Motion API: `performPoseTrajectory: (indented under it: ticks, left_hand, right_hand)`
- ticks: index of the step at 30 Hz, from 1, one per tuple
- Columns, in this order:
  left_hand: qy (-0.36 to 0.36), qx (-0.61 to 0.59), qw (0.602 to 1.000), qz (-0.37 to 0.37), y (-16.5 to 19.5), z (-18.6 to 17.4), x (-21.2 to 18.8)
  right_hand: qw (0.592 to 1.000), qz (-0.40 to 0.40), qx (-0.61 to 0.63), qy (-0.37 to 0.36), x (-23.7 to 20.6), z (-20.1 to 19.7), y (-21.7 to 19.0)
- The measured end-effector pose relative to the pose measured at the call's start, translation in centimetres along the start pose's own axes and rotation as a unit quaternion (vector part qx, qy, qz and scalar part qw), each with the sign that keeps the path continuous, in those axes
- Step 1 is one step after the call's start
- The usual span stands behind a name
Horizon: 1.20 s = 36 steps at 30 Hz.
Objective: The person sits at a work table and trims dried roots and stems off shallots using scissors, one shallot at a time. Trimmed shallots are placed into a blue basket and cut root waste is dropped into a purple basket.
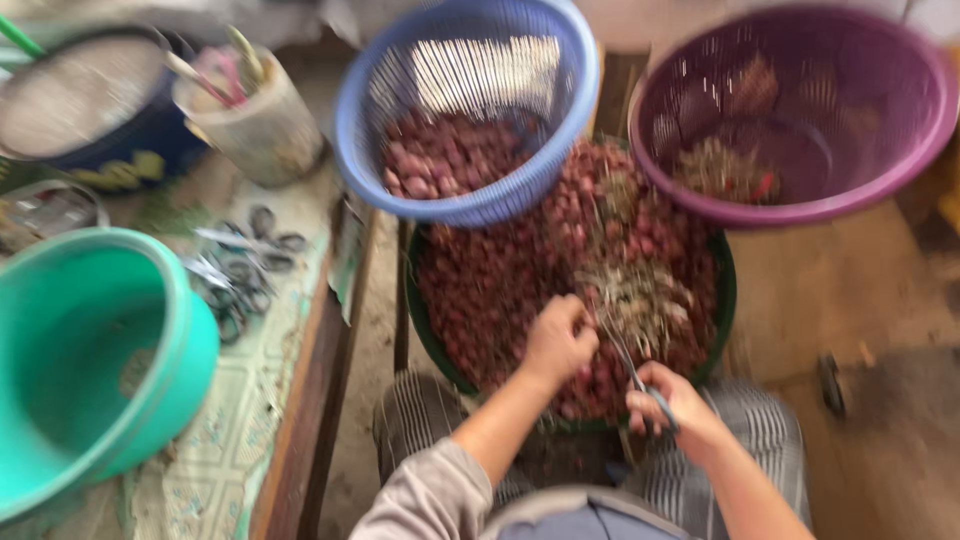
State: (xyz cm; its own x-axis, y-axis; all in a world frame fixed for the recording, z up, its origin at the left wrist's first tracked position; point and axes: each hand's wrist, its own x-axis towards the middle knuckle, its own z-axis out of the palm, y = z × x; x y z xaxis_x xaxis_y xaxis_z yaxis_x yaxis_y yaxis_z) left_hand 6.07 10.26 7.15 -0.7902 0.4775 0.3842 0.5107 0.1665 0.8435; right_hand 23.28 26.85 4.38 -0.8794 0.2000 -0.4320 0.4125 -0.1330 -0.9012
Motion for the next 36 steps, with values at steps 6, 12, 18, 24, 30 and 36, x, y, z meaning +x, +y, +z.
performPoseTrajectory:
  ticks: [6,12,18,24,30,36]
  left_hand:
    - [-0.053,-0.179,0.968,-0.165,-1.8,0.3,-0.8]
    - [-0.088,-0.175,0.964,-0.181,-1.4,0.0,-1.3]
    - [-0.038,-0.3,0.912,-0.278,-3.0,-0.6,-0.3]
    - [-0.137,0.001,0.989,-0.047,-2.5,-0.3,-0.2]
    - [-0.162,0.183,0.965,0.093,-0.7,-1.4,1.1]
    - [-0.143,0.12,0.981,0.046,-1.6,-1.5,0.1]
  right_hand:
    - [0.999,0.02,-0.014,-0.029,0.0,-0.1,-0.7]
    - [1.0,0.028,0.011,-0.006,2.6,1.5,-2.2]
    - [0.999,-0.021,-0.009,0.045,1.9,0.3,-1.9]
    - [0.999,-0.038,-0.001,-0.008,-0.2,-1.1,-0.8]
    - [0.998,0.008,0.009,-0.067,-0.9,-0.9,0.5]
    - [0.995,0.032,0.017,-0.094,-1.2,-1.0,1.3]
